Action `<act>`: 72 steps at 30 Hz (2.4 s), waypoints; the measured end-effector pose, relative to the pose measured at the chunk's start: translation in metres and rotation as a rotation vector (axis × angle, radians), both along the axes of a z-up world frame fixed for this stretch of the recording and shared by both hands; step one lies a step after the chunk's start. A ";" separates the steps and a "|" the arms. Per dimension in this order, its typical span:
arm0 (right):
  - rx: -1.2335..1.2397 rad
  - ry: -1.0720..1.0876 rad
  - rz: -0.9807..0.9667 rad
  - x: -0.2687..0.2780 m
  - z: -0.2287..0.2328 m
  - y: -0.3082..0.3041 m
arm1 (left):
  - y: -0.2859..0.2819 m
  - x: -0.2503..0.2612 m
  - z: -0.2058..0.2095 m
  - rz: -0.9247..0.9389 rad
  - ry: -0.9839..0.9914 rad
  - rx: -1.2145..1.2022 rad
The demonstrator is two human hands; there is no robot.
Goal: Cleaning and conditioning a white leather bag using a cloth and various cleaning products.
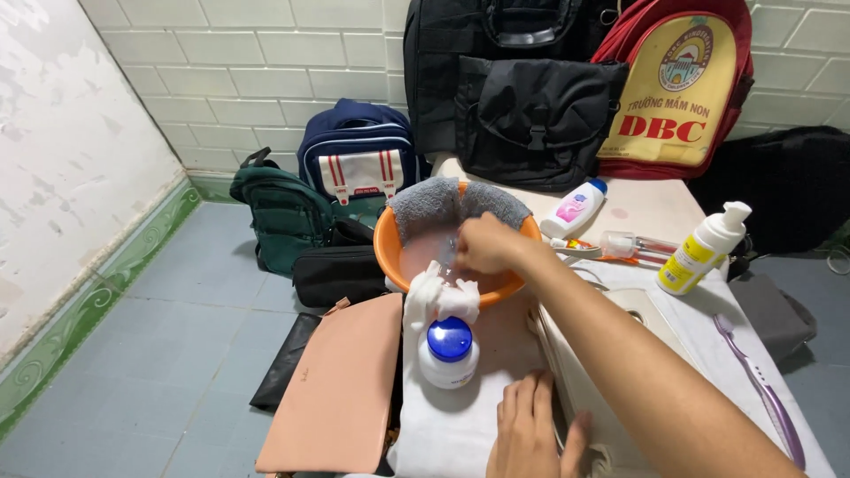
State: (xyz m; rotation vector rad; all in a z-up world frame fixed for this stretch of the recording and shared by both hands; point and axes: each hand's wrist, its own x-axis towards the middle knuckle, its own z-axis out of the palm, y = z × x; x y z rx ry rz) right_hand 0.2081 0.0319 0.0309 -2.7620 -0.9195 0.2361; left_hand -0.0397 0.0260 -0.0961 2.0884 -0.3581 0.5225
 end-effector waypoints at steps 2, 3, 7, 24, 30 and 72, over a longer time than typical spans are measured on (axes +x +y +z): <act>-0.109 -0.030 0.089 0.006 -0.013 0.004 | 0.002 0.002 0.000 -0.015 0.017 0.004; -0.131 -0.050 0.083 0.009 -0.020 0.005 | 0.003 0.002 -0.001 -0.016 0.011 -0.007; -0.255 0.031 -0.017 0.010 -0.026 0.015 | 0.000 0.004 -0.015 -0.014 0.031 -0.023; 0.957 0.802 -0.333 0.004 0.008 0.009 | 0.005 -0.003 0.000 -0.044 0.139 0.011; 0.693 0.682 -0.457 -0.013 0.035 0.024 | 0.003 0.000 0.004 -0.060 0.154 0.029; 0.669 -0.240 -0.264 0.020 -0.007 0.029 | 0.011 0.000 0.008 -0.109 0.045 -0.040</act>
